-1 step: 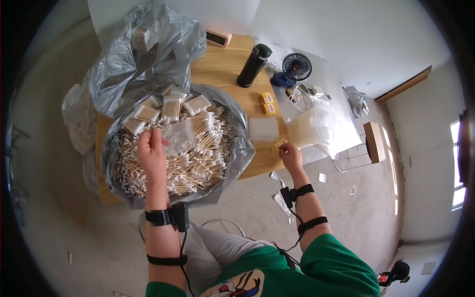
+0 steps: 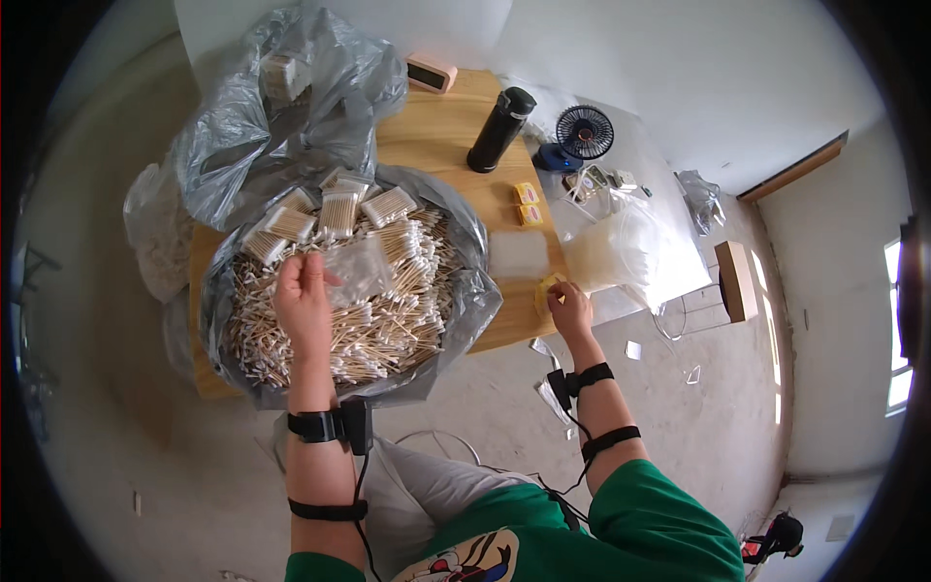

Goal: The recorder is seen counting and placing medical cotton swabs into small plastic bags.

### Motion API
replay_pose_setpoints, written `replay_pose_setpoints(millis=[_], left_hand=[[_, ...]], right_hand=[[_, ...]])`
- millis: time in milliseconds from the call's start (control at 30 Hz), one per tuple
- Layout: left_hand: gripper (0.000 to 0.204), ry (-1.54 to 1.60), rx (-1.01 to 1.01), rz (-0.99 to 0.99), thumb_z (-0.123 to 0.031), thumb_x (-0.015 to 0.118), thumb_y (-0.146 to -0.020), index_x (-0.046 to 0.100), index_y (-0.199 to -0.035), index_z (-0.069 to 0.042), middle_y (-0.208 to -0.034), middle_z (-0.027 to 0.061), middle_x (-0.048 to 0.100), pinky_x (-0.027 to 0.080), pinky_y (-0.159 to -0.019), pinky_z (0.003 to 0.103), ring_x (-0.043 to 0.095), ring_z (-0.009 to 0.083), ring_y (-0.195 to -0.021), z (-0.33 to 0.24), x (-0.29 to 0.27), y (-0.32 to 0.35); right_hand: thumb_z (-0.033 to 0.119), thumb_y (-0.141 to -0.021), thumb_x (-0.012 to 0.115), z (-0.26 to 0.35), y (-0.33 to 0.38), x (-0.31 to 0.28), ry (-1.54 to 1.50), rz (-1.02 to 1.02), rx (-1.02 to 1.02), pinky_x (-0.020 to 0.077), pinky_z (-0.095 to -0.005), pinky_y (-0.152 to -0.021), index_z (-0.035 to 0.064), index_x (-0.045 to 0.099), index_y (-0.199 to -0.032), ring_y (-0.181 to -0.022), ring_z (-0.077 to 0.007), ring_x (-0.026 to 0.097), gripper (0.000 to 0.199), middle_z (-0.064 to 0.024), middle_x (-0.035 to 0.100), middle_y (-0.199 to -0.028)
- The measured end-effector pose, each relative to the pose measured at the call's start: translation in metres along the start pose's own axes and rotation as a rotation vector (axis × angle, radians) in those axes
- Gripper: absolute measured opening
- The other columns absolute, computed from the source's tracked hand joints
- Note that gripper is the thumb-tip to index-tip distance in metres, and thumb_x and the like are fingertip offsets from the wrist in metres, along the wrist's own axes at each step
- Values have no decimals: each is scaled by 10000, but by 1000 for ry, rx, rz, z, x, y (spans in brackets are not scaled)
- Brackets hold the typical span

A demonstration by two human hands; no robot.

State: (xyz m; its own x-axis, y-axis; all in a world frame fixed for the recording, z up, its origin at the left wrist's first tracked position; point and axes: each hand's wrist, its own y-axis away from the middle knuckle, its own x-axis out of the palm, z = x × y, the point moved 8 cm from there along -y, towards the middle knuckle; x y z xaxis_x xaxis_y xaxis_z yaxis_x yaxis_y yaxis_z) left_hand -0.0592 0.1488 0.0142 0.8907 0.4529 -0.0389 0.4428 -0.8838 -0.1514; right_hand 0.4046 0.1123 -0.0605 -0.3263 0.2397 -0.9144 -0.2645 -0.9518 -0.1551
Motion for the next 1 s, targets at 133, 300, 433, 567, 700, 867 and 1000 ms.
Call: replay_pose_setpoints(millis=[133, 300, 433, 567, 700, 867, 1000], left_hand=[[207, 49, -55, 112, -208, 553, -925, 573, -800, -44, -607, 2, 597, 362, -502, 194, 522, 47, -530, -2, 33, 15], [174, 80, -53, 316, -167, 566, -915, 573, -807, -30, -611, 5, 600, 379, -493, 202, 536, 53, -537, -10, 79, 40], [147, 26, 68, 423, -142, 544, -924, 551, -826, -33, -627, 8, 589, 399, -549, 209, 518, 59, -573, -16, 94, 55], [159, -11, 134, 378, -166, 508, -945, 547, -870, -32, -637, 22, 585, 365, -496, 191, 491, 50, -520, -12, 83, 41], [223, 141, -117, 260, -216, 478, -962, 552, -892, -18, -631, 19, 593, 385, -538, 216, 522, 60, -559, 5, 66, 23], [238, -85, 11, 196, -247, 469, -965, 553, -928, -28, -650, 20, 586, 416, -590, 235, 546, 88, -608, 0, 48, 13], [227, -122, 28, 181, -250, 473, -963, 543, -948, -34, -690, 30, 579, 428, -612, 250, 558, 105, -625, -2, 42, 9]], right_hand=[[103, -745, 675, 36, 11, -20, 96, -172, -10, 477, -365, -758, 92, 592, -1013, -877, -272, 593, 281, -113, 598, -1009], [62, -871, 588, 146, 28, -14, -1182, 187, -15, 467, -247, -713, 56, 472, -1148, -808, -130, 562, 301, -52, 571, -917], [-23, -854, 551, 191, 35, -10, -1321, 283, 12, 463, -237, -599, 46, 393, -1196, -672, -119, 560, 383, -38, 572, -832], [-60, -818, 552, 130, -3, -16, -1122, 61, 88, 431, -224, -505, 38, 402, -1160, -589, -103, 549, 386, -61, 579, -777], [-38, -819, 547, 40, -53, -20, -900, -109, 190, 431, -219, -521, 24, 426, -1149, -600, -120, 556, 357, -72, 590, -779], [93, -799, 624, 48, -64, -15, -193, -45, 102, 447, -342, -804, 7, 451, -1191, -953, -258, 554, 436, -145, 541, -1046], [295, -827, 605, 90, -59, -6, 255, -80, -254, 230, -446, -1074, 84, 393, -1328, -1326, -350, 244, 584, -177, 286, -1417]])
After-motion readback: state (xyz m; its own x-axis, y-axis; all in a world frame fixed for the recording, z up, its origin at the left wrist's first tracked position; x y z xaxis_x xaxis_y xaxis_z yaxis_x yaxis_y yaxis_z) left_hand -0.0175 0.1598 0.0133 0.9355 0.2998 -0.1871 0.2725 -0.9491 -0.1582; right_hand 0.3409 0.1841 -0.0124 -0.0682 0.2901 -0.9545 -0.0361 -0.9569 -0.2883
